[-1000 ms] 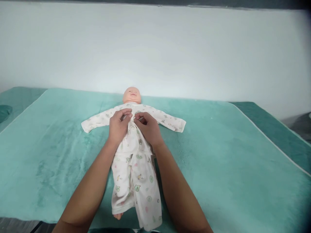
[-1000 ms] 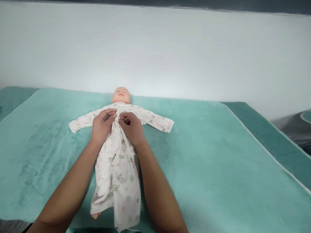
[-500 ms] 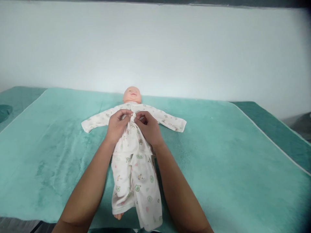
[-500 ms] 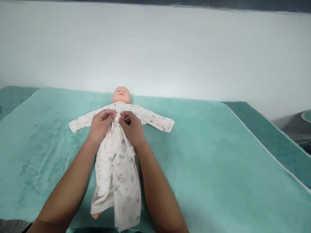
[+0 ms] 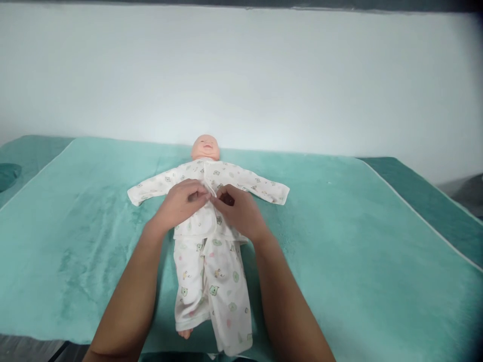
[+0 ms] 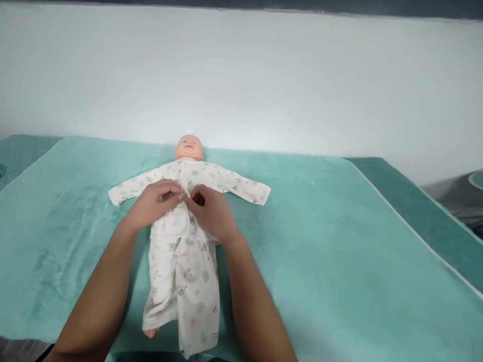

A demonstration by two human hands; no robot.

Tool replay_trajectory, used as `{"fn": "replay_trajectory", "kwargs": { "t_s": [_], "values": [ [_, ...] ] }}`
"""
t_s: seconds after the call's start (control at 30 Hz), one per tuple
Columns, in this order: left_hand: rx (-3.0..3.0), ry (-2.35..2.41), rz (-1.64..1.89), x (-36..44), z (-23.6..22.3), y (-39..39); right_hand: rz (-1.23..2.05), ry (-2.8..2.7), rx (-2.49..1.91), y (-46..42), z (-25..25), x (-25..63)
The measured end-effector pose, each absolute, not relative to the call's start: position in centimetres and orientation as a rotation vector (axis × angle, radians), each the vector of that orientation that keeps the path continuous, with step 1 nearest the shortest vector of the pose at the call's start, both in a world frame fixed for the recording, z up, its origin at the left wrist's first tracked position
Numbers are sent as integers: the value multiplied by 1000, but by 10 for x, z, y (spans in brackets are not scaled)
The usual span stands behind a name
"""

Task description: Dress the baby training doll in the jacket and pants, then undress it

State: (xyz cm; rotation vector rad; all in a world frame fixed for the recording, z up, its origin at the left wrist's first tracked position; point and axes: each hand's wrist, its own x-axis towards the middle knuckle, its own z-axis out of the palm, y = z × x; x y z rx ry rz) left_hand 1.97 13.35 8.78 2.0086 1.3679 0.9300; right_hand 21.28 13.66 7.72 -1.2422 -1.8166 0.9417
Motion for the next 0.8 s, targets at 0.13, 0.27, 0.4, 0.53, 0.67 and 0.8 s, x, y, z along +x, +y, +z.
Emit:
{"fn": "replay_trajectory", "kwargs": {
  "t_s": [0.13, 0.27, 0.4, 0.53, 0.67, 0.8],
  "values": [
    [2006, 1378, 858, 20, 89, 131, 1121, -1658, -1163, 137, 75, 215],
    [1934, 1291, 903, 20, 90, 130, 1217, -1600, -1111, 138, 73, 214],
    [1786, 1201, 936, 16, 94, 129, 1342, -1547, -1042, 139, 71, 216],
    [1752, 1171, 900, 16, 94, 129, 1331, -1564, -1029, 140, 68, 216],
    [1749, 1177, 891, 16, 93, 130, 1363, -1542, -976, 142, 67, 217],
    [1736, 1186, 879, 16, 94, 129, 1384, -1496, -976, 142, 69, 217]
  ]
}}
